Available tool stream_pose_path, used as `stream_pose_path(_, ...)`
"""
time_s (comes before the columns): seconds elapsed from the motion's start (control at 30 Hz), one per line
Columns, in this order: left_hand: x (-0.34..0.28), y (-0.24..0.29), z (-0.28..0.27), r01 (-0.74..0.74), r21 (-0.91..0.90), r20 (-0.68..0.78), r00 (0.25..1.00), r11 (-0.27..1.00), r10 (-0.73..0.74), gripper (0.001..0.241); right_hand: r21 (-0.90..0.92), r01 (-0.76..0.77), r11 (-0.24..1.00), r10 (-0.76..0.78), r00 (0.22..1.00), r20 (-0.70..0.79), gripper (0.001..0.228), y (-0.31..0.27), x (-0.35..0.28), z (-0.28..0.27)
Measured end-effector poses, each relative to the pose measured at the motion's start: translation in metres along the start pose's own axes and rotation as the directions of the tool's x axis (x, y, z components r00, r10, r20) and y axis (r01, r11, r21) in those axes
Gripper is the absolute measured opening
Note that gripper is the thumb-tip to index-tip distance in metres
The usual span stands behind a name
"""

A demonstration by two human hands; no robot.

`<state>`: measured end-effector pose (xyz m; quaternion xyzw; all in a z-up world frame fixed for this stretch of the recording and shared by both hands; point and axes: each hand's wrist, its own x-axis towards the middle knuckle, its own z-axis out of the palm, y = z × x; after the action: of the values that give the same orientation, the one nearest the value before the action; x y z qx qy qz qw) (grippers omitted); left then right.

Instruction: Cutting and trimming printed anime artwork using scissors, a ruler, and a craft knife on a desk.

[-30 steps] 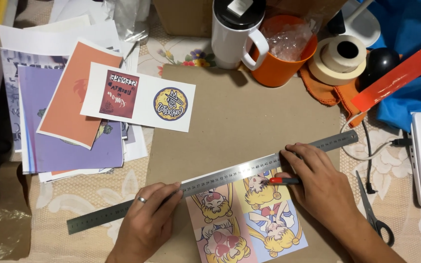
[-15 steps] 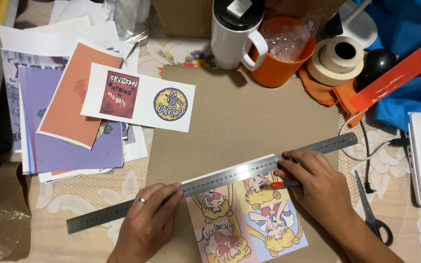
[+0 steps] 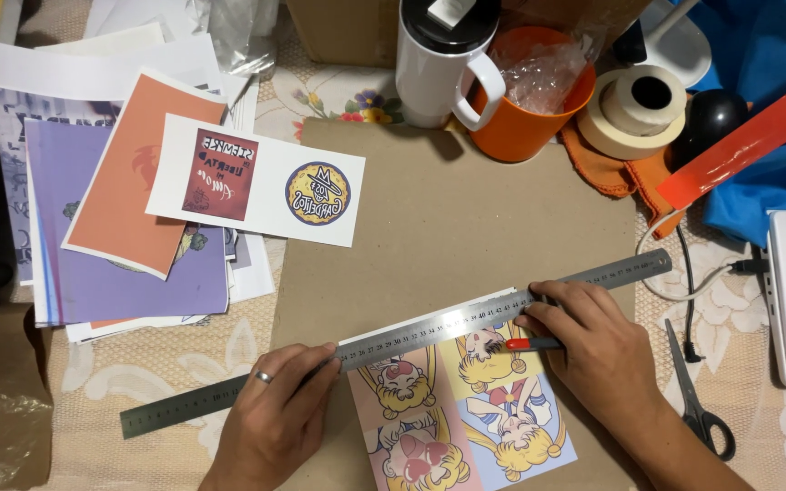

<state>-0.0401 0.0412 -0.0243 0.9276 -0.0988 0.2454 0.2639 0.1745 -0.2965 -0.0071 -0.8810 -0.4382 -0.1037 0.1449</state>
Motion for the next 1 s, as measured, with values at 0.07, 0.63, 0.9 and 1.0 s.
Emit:
stream_pose_path(0.07, 0.001, 0.0, 0.0, -0.005, -0.002, -0.003, 1.0, 1.0, 0.005, 0.022, 0.007, 0.01, 1.0, -0.009, 0.999, -0.035, 0.02, -0.002, 0.002, -0.001)
stream_pose_path(0.63, 0.009, 0.004, -0.004, -0.003, -0.006, -0.007, 1.0, 1.0, 0.003, 0.017, -0.052, 0.067, 0.996, -0.07, 0.996, -0.055, 0.017, -0.008, -0.005, 0.002)
stream_pose_path(0.9, 0.009, 0.004, -0.006, 0.0, -0.033, 0.0, 1.0, 0.999, 0.0, 0.015, -0.146, 0.104, 0.984, -0.105, 0.994, 0.001, 0.03, -0.008, -0.012, 0.005)
stream_pose_path(1.0, 0.01, 0.004, -0.006, -0.005, -0.014, 0.004, 1.0, 1.0, 0.005, 0.014, -0.169, 0.112, 0.979, -0.113, 0.994, 0.003, 0.036, -0.009, -0.011, 0.005)
